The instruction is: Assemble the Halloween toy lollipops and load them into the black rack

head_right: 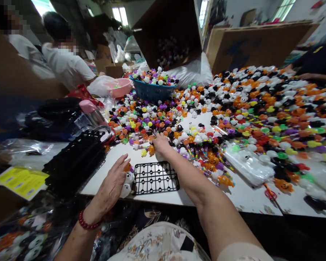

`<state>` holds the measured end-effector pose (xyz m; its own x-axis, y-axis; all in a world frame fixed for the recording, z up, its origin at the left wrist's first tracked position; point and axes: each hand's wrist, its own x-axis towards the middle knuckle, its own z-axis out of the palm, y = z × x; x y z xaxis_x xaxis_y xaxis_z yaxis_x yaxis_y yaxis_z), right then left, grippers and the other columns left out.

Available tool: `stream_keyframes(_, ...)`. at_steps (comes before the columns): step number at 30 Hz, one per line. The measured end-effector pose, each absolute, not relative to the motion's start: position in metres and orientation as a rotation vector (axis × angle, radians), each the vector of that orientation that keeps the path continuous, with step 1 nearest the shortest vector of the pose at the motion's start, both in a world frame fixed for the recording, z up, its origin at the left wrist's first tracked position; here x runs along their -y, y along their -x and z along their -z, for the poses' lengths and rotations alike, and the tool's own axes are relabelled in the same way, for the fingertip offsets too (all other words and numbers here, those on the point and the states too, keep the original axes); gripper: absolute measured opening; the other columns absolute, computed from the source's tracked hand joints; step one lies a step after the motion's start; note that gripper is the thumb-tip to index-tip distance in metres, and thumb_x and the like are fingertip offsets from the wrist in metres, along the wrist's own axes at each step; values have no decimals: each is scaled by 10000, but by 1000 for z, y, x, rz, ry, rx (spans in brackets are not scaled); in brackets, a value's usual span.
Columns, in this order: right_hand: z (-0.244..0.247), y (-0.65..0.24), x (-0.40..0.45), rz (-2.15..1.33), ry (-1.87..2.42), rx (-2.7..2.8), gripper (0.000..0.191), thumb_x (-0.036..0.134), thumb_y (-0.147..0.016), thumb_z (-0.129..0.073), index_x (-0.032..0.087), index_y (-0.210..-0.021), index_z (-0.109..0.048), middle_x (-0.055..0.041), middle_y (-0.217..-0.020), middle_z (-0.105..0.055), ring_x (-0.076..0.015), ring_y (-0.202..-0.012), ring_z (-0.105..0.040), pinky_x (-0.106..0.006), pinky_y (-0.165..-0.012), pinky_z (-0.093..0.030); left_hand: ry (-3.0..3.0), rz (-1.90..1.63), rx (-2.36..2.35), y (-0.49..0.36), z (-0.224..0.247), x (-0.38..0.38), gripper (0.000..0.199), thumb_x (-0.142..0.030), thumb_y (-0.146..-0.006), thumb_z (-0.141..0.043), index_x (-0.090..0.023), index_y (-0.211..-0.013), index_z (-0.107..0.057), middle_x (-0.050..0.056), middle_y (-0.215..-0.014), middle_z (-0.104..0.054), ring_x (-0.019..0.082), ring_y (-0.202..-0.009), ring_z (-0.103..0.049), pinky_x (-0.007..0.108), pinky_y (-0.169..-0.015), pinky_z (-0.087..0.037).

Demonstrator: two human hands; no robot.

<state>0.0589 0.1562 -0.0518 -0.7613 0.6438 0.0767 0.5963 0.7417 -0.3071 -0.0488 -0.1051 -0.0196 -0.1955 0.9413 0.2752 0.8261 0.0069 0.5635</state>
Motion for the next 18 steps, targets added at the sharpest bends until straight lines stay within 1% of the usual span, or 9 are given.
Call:
stream_keyframes(3, 54, -51, -164, -412, 959, 2779, 232, 166, -785, -672, 173, -1003, -750, -171, -1182, -571, -317, -1105, -466, -383, -929, -379, -1867, -933, -2068, 46, 20, 105, 478, -382, -1013, -320, -191, -1432, -449, 101, -1571, -337, 242, -1469, -275, 499, -1208, -282)
stream_keyframes(6, 53, -50, -159, -460, 932, 2724, 276, 171, -863, -578, 151, -1110, -700, -161, -1178, -588, -283, -1063, -508, -347, -886, -389, -1815, -951, -2058, 44, 20, 106, 504, -387, -1015, -309, -212, -1484, -368, 93, -1611, -245, 245, -1473, -266, 490, -1203, -295)
stream_keyframes(8, 54, -55, -148, -523, 924, 2674, 279, 199, -918, -517, 150, -1151, -664, -133, -1119, -627, -245, -1000, -548, -308, -827, -399, -1785, -975, -2059, 44, 20, 106, 523, -395, -1017, -289, -230, -1513, -307, 86, -1627, -193, 247, -1483, -239, 491, -1205, -284)
stream_keyframes(11, 58, -66, -122, -644, 923, 2629, 209, 255, -943, -511, 180, -1062, -666, -57, -946, -683, -186, -851, -591, -249, -715, -393, -1772, -990, -2059, 45, 19, 105, 532, -408, -1018, -276, -227, -1518, -293, 90, -1620, -218, 249, -1486, -226, 503, -1210, -262)
stream_keyframes(13, 62, -73, -104, -749, 939, 2592, 177, 272, -942, -522, 184, -996, -667, -23, -841, -684, -160, -759, -588, -228, -654, -373, -1772, -978, -2060, 47, 20, 104, 532, -412, -1018, -275, -221, -1514, -302, 93, -1609, -249, 244, -1482, -238, 504, -1214, -251)
stream_keyframes(18, 69, -82, -76, -1076, 888, 2391, 104, 203, -903, -559, 173, -886, -657, -6, -759, -646, -143, -712, -540, -221, -642, -333, -1805, -966, -2091, 49, 23, 103, 538, -427, -1018, -270, -220, -1514, -297, 95, -1595, -281, 229, -1473, -261, 491, -1222, -235)
